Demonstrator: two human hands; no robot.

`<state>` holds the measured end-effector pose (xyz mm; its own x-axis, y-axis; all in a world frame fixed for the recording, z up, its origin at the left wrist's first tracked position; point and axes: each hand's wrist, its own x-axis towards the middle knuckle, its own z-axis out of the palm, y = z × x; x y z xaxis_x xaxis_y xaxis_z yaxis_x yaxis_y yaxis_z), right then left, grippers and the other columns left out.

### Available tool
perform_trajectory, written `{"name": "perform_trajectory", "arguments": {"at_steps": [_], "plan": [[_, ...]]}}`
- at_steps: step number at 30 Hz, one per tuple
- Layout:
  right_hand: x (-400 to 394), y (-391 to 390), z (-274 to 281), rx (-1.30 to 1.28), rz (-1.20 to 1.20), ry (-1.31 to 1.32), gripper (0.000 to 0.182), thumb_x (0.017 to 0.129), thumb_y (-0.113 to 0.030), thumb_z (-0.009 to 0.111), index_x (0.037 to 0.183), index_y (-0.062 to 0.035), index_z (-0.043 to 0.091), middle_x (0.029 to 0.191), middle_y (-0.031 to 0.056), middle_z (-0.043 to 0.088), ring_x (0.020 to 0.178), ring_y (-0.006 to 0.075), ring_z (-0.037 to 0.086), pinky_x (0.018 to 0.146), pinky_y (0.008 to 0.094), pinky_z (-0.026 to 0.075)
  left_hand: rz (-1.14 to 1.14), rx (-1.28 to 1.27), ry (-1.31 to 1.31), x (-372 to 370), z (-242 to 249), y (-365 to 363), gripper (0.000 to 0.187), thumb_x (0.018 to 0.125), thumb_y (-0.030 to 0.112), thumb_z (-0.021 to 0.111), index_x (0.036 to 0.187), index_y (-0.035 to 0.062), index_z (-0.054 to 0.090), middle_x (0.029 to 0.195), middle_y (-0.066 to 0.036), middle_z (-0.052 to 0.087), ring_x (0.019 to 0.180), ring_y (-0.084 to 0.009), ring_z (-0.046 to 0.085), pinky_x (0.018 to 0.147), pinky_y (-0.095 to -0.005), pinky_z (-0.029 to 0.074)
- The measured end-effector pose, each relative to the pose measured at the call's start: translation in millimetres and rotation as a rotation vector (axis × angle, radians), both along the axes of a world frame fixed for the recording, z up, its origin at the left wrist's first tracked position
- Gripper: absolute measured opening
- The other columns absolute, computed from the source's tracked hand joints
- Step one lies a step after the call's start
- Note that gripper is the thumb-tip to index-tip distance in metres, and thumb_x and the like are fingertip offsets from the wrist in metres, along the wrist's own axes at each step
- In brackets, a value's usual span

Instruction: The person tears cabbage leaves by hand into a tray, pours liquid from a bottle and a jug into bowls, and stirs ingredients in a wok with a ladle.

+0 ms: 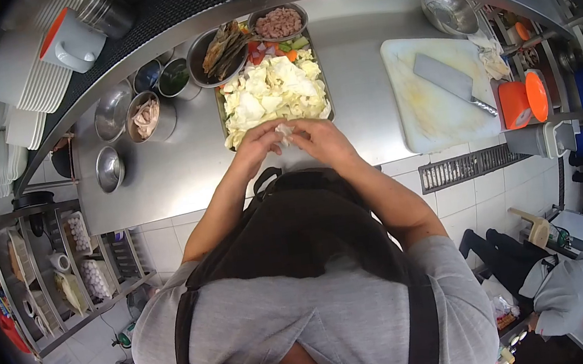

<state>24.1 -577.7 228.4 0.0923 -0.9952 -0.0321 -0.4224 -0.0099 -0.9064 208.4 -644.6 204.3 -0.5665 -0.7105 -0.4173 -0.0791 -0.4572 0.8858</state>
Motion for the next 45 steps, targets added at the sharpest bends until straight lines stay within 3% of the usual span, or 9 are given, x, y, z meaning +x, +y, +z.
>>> {"name": "perform_trajectory", "arguments": {"at_steps": [8,9,11,13,19,21,25,35,45], "plan": [[-8,-13,-18,-0.159,-0.052,0.140,0.036,0.087,-0.011,0.059,0.121,-0.0003,0.059,0.092,0.0134,0.069,0.071,0.0217,0.068,0.067,0.0321,0.054,-0.026,-0.127,-0.100,-14,14,-9,0.045,0.086,0.006,0.054,0.130,-0.0009,0.054,0.109,-0.009,0.064,0.078,-0.0156,0.059,0.072,-0.0264,0.049],[-13,-20,-9,0.050,-0.133,0.029,0.037,0.087,-0.010,0.058,0.123,-0.0010,0.058,0.097,0.0136,0.069,0.073,0.0207,0.068,0.068,0.0317,0.054,-0.028,-0.123,-0.098,-17,7,-18,0.045,0.086,0.006,0.054,0.130,-0.0009,0.054,0.109,-0.009,0.064,0.078,-0.0156,0.059,0.072,-0.0264,0.049],[-20,-32,-6,0.256,-0.212,-0.083,0.039,0.086,-0.008,0.057,0.125,-0.0016,0.058,0.101,0.0137,0.068,0.075,0.0196,0.068,0.069,0.0314,0.054,0.036,-0.584,-0.288,-22,-1,-37,0.048,0.084,0.004,0.056,0.132,0.0029,0.052,0.111,-0.013,0.065,0.086,-0.0182,0.064,0.074,-0.0303,0.053],[-27,-39,-15,-0.048,-0.293,-0.113,0.046,0.084,-0.010,0.057,0.130,-0.0056,0.054,0.108,0.0186,0.066,0.084,0.0290,0.068,0.076,0.0397,0.053,0.038,-0.688,-0.358,-25,23,-46,0.045,0.084,0.006,0.057,0.129,0.0012,0.054,0.110,-0.018,0.065,0.093,-0.0240,0.064,0.079,-0.0344,0.052],[-55,-27,-44,-0.253,-0.246,0.374,0.037,0.083,-0.008,0.058,0.120,-0.0052,0.058,0.099,0.0188,0.065,0.082,0.0343,0.066,0.075,0.0449,0.053,0.010,-1.094,-0.492,-29,-5,-68,0.034,0.078,0.009,0.062,0.111,0.0019,0.063,0.113,-0.018,0.064,0.107,-0.0316,0.060,0.091,-0.0415,0.048],[-55,-22,-59,-0.254,-0.163,0.523,0.031,0.084,-0.009,0.057,0.115,-0.0051,0.059,0.094,0.0189,0.065,0.081,0.0356,0.065,0.074,0.0465,0.052,-0.372,-1.320,-0.890,-38,-21,-60,0.035,0.075,0.011,0.066,0.110,0.0070,0.065,0.116,-0.012,0.061,0.113,-0.0280,0.056,0.086,-0.0431,0.049],[-40,-18,-72,-0.048,-0.041,0.738,0.028,0.087,-0.014,0.053,0.113,-0.0068,0.058,0.086,0.0189,0.065,0.079,0.0364,0.065,0.071,0.0481,0.052,-0.135,-1.588,-1.128,-56,-73,-59,0.023,0.074,0.017,0.065,0.094,0.0063,0.068,0.125,-0.006,0.055,0.126,-0.0279,0.042,0.095,-0.0490,0.037],[-39,-25,-64,0.095,-0.049,0.680,0.032,0.088,-0.021,0.056,0.116,-0.0060,0.053,0.082,0.0185,0.067,0.082,0.0373,0.065,0.073,0.0486,0.052,-0.258,-1.183,-0.495,-18,-37,-94,0.032,0.074,0.018,0.070,0.103,0.0043,0.069,0.119,-0.008,0.063,0.112,-0.0302,0.056,0.095,-0.0408,0.045],[-45,-24,-48,0.080,-0.167,0.277,0.021,0.082,-0.016,0.066,0.099,-0.0060,0.060,0.083,0.0160,0.067,0.085,0.0355,0.064,0.074,0.0433,0.051,-0.108,-1.241,-0.652,-25,-2,-81,0.041,0.077,0.018,0.072,0.112,0.0004,0.062,0.118,-0.018,0.062,0.111,-0.0343,0.057,0.097,-0.0392,0.045]]}}
